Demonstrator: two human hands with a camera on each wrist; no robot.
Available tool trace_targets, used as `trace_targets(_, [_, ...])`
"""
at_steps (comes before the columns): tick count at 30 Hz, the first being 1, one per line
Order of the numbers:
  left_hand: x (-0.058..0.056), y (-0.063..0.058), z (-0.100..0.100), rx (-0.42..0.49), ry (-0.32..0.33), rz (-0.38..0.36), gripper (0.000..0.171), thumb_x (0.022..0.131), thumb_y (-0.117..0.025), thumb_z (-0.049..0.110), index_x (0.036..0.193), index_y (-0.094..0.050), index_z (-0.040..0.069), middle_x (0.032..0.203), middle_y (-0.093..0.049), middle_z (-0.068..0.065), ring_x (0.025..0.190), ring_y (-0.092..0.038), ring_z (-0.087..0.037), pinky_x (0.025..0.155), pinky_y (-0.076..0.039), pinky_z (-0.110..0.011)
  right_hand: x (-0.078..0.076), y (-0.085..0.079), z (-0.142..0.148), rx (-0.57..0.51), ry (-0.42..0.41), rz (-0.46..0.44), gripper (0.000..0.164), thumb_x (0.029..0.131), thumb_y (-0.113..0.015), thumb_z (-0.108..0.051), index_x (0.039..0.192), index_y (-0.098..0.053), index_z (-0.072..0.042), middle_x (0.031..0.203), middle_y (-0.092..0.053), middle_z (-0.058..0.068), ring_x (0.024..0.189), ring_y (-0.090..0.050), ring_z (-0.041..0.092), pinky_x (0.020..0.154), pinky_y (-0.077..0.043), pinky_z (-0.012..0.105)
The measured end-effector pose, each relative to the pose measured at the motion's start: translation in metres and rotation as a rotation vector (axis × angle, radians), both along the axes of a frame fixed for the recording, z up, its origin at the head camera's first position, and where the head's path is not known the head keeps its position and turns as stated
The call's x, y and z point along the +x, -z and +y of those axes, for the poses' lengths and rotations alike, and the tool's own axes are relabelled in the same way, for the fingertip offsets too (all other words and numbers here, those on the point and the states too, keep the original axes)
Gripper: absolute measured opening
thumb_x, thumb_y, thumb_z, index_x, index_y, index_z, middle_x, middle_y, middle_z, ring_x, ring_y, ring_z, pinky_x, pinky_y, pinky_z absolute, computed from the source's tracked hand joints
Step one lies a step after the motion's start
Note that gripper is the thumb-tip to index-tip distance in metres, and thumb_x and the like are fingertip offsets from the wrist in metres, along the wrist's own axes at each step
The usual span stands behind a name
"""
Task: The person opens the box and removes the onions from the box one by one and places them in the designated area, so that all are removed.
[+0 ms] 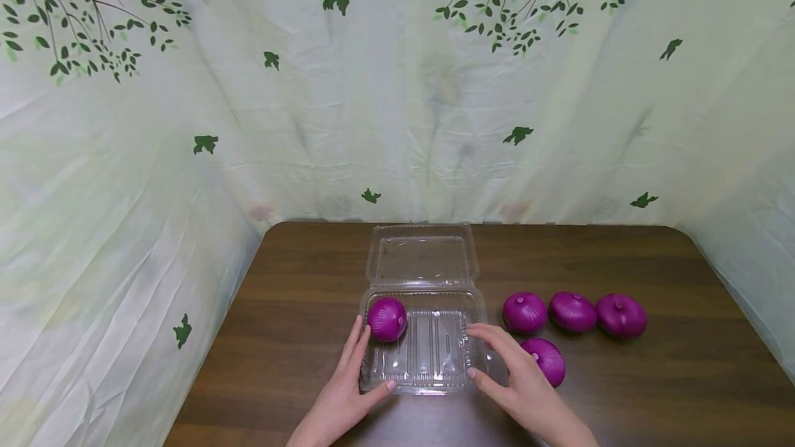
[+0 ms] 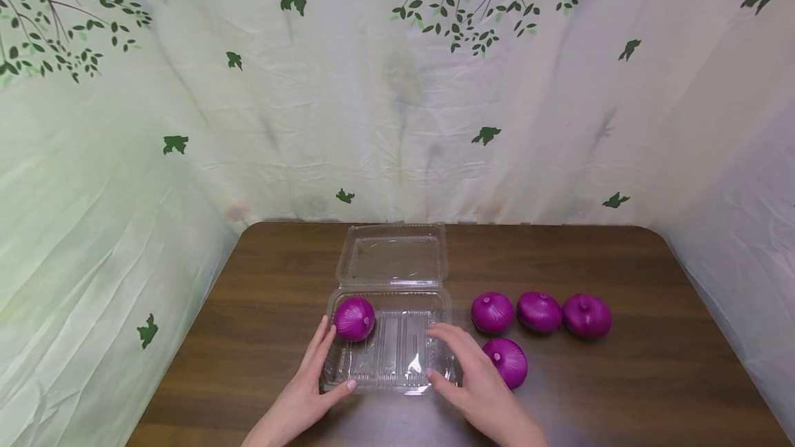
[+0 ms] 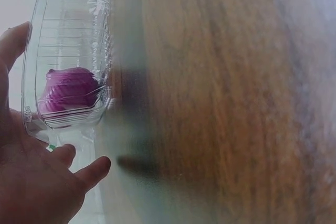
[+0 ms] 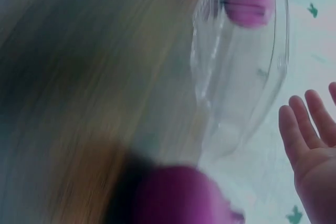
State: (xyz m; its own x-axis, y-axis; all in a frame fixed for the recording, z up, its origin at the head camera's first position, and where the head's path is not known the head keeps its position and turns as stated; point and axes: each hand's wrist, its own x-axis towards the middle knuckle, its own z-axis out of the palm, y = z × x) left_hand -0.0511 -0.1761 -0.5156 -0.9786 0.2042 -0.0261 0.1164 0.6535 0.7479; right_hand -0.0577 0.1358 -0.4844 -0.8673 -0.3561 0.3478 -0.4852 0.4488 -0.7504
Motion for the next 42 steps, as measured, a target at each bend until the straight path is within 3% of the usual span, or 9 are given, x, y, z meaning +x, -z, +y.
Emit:
trace_targets(7, [0.000, 0.000, 0.000, 0.007, 0.005, 0.019, 0.099, 0.084, -0.074, 0.047, 0.159, -0.016, 0.020, 0.165, 0.002, 0.006, 0.145, -0.020, -0.030, 0.105, -0.034, -0.060, -0.009, 0.005, -0.028, -0.064, -0.069, -0.015, 0.057, 0.090, -0.073, -0.015, 0.141, -0.048, -0.025, 0.139, -0.051, -0.003, 0.126, -0.050, 0.016, 0.099, -0.047, 0.037])
trace_targets(13, [0.001, 0.000, 0.000, 0.013, 0.008, 0.032, 0.098, 0.084, -0.075, 0.046, 0.159, -0.017, 0.019, 0.165, 0.001, 0.005, 0.144, -0.022, -0.032, 0.103, -0.034, -0.061, -0.018, 0.006, -0.049, -0.103, -0.050, -0.132, 0.058, 0.089, -0.074, -0.015, 0.138, -0.050, -0.031, 0.137, -0.052, -0.007, 0.121, -0.054, 0.022, 0.095, -0.049, 0.044])
trace_targets(16, [0.001, 0.001, 0.000, 0.015, 0.008, 0.024, 0.098, 0.085, -0.075, 0.046, 0.159, -0.016, 0.020, 0.165, 0.002, 0.006, 0.144, -0.023, -0.034, 0.102, -0.035, -0.063, -0.023, 0.007, -0.058, -0.109, -0.031, -0.186, 0.056, 0.088, -0.074, -0.016, 0.138, -0.051, -0.028, 0.137, -0.051, -0.010, 0.120, -0.055, 0.024, 0.096, -0.048, 0.046])
trace_targets(22, [0.000, 0.001, 0.000, 0.016, 0.010, 0.011, 0.098, 0.085, -0.074, 0.046, 0.159, -0.015, 0.021, 0.165, 0.003, 0.008, 0.143, -0.023, -0.033, 0.101, -0.036, -0.063, -0.034, 0.010, -0.075, -0.115, -0.043, -0.242, 0.056, 0.089, -0.073, -0.017, 0.140, -0.051, -0.018, 0.140, -0.050, -0.004, 0.120, -0.054, 0.028, 0.095, -0.048, 0.050])
trace_targets(33, [-0.001, 0.002, -0.001, 0.004, 0.017, 0.031, 0.098, 0.085, -0.074, 0.044, 0.159, -0.016, 0.018, 0.165, 0.003, 0.006, 0.143, -0.024, -0.031, 0.100, -0.038, -0.062, -0.055, 0.014, -0.099, -0.093, -0.087, -0.265, 0.062, 0.088, -0.074, -0.019, 0.143, -0.047, -0.016, 0.144, -0.047, 0.003, 0.118, -0.055, 0.034, 0.093, -0.049, 0.052])
trace_targets(42, [-0.001, 0.002, -0.001, 0.014, 0.022, 0.042, 0.098, 0.085, -0.073, 0.049, 0.159, -0.017, 0.017, 0.165, 0.002, 0.006, 0.143, -0.025, -0.029, 0.100, -0.039, -0.059, -0.068, 0.021, -0.118, -0.017, -0.078, -0.249, 0.073, 0.082, -0.080, -0.024, 0.145, -0.045, -0.018, 0.144, -0.046, 0.001, 0.123, -0.052, 0.021, 0.099, -0.045, 0.047])
